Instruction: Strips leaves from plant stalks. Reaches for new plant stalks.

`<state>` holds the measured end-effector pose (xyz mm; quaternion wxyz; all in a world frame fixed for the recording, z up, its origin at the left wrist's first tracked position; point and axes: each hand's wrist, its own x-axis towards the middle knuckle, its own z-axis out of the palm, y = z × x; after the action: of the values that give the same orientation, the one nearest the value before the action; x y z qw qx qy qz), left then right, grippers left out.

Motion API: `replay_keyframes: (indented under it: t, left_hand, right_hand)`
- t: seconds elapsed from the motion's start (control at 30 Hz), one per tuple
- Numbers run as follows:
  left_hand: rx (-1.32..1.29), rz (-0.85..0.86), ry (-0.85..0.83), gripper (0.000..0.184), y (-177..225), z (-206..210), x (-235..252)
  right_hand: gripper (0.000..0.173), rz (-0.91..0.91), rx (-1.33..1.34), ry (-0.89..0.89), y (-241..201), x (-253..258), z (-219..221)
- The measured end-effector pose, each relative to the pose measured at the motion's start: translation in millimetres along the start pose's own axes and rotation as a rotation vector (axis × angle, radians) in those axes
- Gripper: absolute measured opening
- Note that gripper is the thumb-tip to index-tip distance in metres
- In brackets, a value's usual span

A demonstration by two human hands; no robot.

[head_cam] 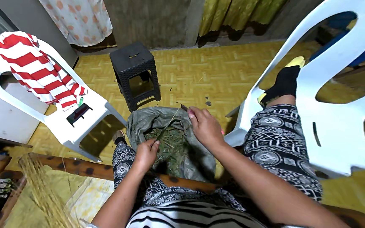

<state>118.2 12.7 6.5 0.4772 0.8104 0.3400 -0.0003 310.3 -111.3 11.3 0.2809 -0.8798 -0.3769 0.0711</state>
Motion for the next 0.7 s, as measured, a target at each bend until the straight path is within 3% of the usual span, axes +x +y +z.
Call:
replay_keyframes:
  t: [0.17, 0.3, 0.7]
  left_hand:
    - [0.165, -0.013, 0.032, 0.038, 7, 5, 7]
    - [0.248, 0.000, 0.050, 0.036, 15, 8, 9]
    - [0.217, 0.044, 0.026, 0.039, 3, 7, 2]
  right_hand:
    - [0.041, -0.158, 0.034, -0.261, -25, -40, 13]
    - [0.042, -0.189, -0.006, -0.331, -38, -55, 20]
    - [0.040, -0.173, -0.186, -0.186, -23, -38, 23]
